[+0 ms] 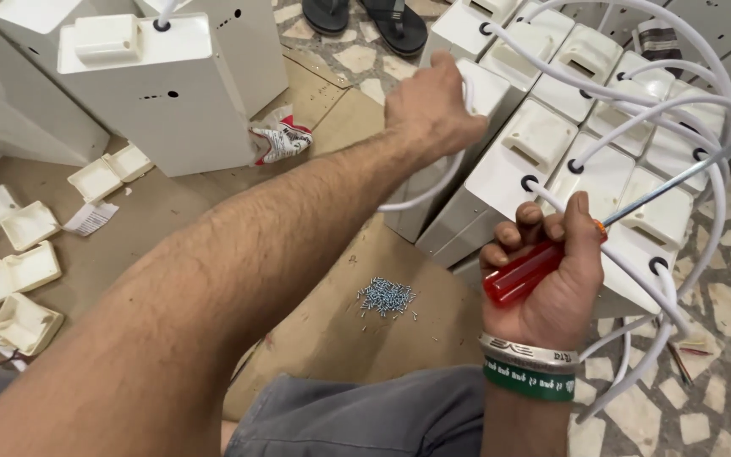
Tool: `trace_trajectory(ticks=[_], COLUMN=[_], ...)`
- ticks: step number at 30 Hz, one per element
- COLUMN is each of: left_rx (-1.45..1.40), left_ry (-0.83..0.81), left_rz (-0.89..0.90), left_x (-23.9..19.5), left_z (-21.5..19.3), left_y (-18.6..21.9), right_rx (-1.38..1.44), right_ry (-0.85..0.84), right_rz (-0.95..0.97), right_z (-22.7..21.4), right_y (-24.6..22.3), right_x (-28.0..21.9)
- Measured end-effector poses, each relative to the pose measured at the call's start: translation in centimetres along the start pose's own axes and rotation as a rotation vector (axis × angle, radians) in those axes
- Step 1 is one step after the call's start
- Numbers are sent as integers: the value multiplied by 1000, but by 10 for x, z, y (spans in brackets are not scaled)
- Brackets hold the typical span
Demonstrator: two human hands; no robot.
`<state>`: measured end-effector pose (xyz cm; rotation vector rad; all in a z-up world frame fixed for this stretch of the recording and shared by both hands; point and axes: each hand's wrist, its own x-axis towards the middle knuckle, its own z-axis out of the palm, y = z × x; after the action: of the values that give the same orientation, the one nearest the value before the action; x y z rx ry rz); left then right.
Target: The person sits on the floor and uses a red-handled screwdriver to drive screws, attaching a white plastic cover to a wired enclosure. They pick screws one at a time from a pile on the cardboard-covered floor, hold the cover in place while screwing, and set the finished enclosure aside with other completed units.
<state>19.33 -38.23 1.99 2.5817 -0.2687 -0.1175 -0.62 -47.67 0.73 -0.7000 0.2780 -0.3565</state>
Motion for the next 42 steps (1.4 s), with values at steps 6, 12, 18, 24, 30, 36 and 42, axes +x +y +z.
trace_trajectory(ticks=[6, 12, 18, 24, 30, 36, 42], left_rx=[-56, -861, -189, -350, -987, -1969, -728], left_ry=[-71, -215, -233, -257, -234, -33, 633], left_rz=[122, 172, -6, -17, -55, 30, 783], left_x=[-1, -47, -139, -149, -169, -144, 36], left_z=[27, 16, 110, 100, -34, -126, 113], left_y=[0, -94, -241, -205, -163, -39, 177], right_rx=[16, 32, 6, 38, 39, -145, -514], right_ry=[-26, 4, -39, 14, 98, -14, -212], right_rz=[-8, -4, 43, 68, 51, 252, 547], right_z=[-7, 0, 9, 3, 1, 27, 13], right_y=[1, -2, 13, 14, 21, 61, 127], right_x=[-4, -9, -18, -6, -10, -29, -34])
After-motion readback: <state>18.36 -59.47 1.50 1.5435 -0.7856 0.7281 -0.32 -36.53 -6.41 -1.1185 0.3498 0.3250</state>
